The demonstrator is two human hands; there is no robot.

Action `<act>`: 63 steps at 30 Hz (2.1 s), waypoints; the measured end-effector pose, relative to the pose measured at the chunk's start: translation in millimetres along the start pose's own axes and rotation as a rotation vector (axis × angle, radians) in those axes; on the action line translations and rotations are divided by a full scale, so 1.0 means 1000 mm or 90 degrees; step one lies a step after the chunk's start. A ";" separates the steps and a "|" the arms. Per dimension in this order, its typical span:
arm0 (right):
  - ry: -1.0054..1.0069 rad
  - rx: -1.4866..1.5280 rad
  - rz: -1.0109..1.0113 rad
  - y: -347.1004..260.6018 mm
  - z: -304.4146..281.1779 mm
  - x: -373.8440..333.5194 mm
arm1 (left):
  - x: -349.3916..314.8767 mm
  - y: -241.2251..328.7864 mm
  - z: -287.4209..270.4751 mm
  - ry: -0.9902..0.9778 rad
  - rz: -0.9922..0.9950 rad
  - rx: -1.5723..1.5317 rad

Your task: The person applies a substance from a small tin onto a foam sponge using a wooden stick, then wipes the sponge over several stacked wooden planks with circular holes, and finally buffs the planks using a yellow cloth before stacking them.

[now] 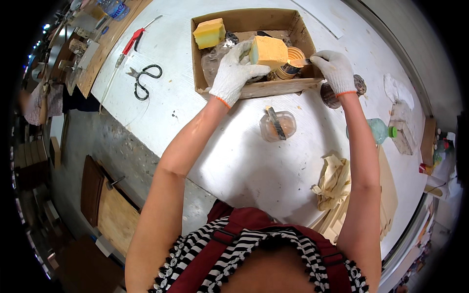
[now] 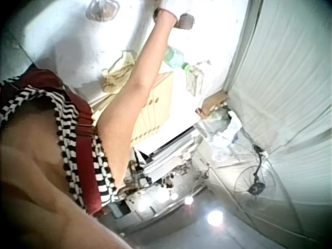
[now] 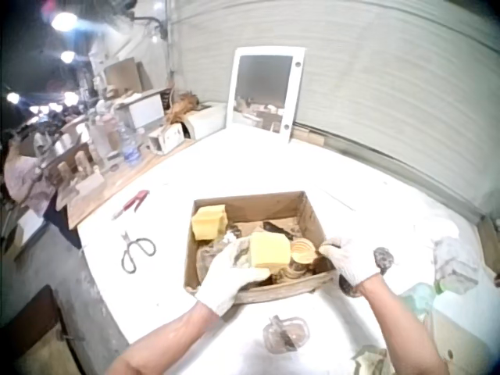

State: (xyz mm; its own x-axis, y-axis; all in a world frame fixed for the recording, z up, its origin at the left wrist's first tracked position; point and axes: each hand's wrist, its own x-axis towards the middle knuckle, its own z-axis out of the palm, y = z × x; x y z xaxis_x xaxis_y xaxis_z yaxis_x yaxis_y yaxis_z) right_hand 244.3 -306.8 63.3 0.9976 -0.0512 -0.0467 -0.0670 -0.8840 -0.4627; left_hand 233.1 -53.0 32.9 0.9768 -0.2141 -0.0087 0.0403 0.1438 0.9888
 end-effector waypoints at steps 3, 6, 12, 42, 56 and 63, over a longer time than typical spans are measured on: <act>0.098 0.102 -0.005 0.015 0.000 -0.015 | 0.007 -0.005 0.005 0.006 -0.018 -0.001; 0.149 0.233 0.008 0.015 -0.002 -0.029 | 0.017 -0.017 0.003 0.015 -0.007 0.043; 0.286 0.368 0.046 0.001 -0.015 -0.046 | 0.021 -0.023 0.004 0.009 0.006 0.034; 0.457 0.015 -0.489 -0.023 0.013 -0.082 | 0.017 -0.017 0.016 -0.088 -0.025 -0.221; 0.103 0.842 0.155 -0.006 0.014 -0.015 | 0.018 -0.017 0.017 -0.107 -0.018 -0.201; 0.261 0.302 -0.045 0.003 0.019 -0.007 | 0.026 -0.032 0.016 0.095 0.019 -0.174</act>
State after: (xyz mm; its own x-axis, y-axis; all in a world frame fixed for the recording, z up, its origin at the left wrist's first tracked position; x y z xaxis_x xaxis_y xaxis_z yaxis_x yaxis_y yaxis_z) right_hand 237.0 -300.4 44.8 0.9192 -0.2570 0.2985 0.0932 -0.5942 -0.7989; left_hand 254.0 -79.0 3.3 0.9976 -0.0654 -0.0226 0.0472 0.4063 0.9125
